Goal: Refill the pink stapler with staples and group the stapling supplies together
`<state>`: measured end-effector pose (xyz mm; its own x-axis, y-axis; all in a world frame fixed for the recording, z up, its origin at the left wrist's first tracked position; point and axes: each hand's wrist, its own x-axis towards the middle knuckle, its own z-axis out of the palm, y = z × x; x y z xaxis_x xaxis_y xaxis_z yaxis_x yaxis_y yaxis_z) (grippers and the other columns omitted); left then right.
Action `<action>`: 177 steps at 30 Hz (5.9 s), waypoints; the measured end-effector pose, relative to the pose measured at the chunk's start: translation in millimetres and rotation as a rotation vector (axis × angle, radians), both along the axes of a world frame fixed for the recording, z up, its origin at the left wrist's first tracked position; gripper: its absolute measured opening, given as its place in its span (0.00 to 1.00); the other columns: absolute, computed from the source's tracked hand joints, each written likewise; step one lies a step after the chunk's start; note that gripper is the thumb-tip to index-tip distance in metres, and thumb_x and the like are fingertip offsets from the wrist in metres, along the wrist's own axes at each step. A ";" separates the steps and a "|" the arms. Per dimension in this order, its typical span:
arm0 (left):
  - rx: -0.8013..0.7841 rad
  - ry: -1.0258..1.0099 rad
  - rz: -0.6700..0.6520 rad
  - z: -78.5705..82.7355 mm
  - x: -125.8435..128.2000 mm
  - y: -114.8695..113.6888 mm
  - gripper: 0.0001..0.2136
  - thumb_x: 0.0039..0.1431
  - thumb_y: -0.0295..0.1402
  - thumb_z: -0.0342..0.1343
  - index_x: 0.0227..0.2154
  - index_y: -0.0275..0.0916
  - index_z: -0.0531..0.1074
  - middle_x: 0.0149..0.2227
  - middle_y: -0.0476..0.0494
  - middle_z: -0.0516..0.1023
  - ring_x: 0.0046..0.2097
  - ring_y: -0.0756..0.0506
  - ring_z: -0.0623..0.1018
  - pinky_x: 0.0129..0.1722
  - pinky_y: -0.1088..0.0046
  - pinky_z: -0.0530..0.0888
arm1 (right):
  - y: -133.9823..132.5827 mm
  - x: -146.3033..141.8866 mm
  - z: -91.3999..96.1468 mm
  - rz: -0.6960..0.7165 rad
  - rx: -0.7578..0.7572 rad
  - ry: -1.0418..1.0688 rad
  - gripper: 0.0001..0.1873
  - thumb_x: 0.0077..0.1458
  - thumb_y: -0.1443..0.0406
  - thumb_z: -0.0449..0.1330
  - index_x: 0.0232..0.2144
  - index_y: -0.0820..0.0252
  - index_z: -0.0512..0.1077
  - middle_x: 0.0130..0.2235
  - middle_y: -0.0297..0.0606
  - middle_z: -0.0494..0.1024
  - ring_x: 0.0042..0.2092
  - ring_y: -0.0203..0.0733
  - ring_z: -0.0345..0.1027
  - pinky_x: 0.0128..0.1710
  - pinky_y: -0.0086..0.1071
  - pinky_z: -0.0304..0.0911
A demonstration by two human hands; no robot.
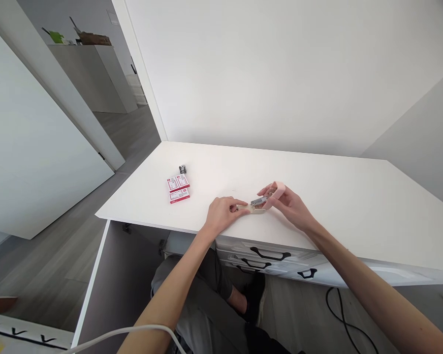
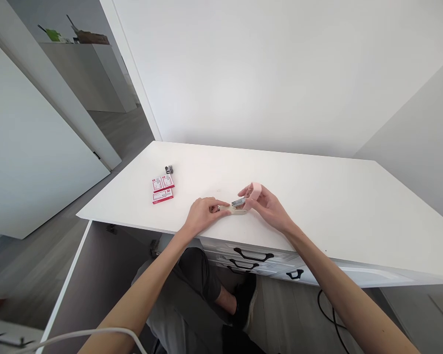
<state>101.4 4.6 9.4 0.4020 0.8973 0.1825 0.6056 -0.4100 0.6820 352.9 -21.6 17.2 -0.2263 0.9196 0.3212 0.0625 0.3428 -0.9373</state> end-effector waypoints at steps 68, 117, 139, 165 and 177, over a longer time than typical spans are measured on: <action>0.270 0.111 0.346 8.5 -143.7 -11.5 0.18 0.65 0.46 0.59 0.52 0.42 0.76 0.56 0.38 0.81 0.60 0.33 0.75 0.61 0.51 0.70 | -58.2 48.1 -29.7 -0.734 0.011 -0.043 0.14 0.64 0.51 0.64 0.44 0.51 0.74 0.46 0.43 0.80 0.53 0.54 0.75 0.61 0.54 0.67; -0.072 -0.294 -0.083 12.7 -29.5 -27.4 0.21 0.58 0.43 0.71 0.51 0.45 0.76 0.56 0.44 0.82 0.59 0.41 0.80 0.57 0.64 0.75 | -53.1 -13.7 -8.4 0.098 -0.209 -0.120 0.15 0.68 0.52 0.64 0.51 0.50 0.74 0.55 0.43 0.81 0.51 0.50 0.81 0.57 0.49 0.71; -0.011 -0.149 -0.091 -0.2 -30.9 -26.8 0.17 0.68 0.36 0.57 0.59 0.46 0.72 0.58 0.47 0.81 0.53 0.42 0.80 0.57 0.63 0.76 | -46.9 -32.3 -22.9 -0.474 0.213 -0.228 0.14 0.65 0.56 0.68 0.49 0.53 0.75 0.41 0.38 0.87 0.42 0.48 0.84 0.43 0.44 0.83; -0.170 -0.301 -0.028 9.7 -29.6 -26.7 0.16 0.70 0.48 0.55 0.48 0.44 0.79 0.46 0.46 0.87 0.49 0.40 0.84 0.53 0.63 0.78 | -44.6 -35.3 -22.1 -0.445 0.020 0.023 0.18 0.58 0.50 0.72 0.44 0.53 0.76 0.43 0.41 0.85 0.47 0.50 0.82 0.55 0.52 0.80; -0.226 -0.321 -0.073 14.0 -28.8 -26.8 0.15 0.66 0.48 0.60 0.40 0.42 0.80 0.41 0.45 0.88 0.45 0.42 0.83 0.49 0.64 0.76 | -45.1 -37.0 -18.4 -0.268 -0.056 0.094 0.21 0.60 0.51 0.72 0.50 0.51 0.77 0.43 0.38 0.82 0.45 0.48 0.81 0.56 0.52 0.78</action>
<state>72.6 -22.2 23.4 0.4208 0.9004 0.1106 0.3218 -0.2621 0.9098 315.9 -66.6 -1.2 0.0556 0.9593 0.2767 0.0562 0.2737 -0.9602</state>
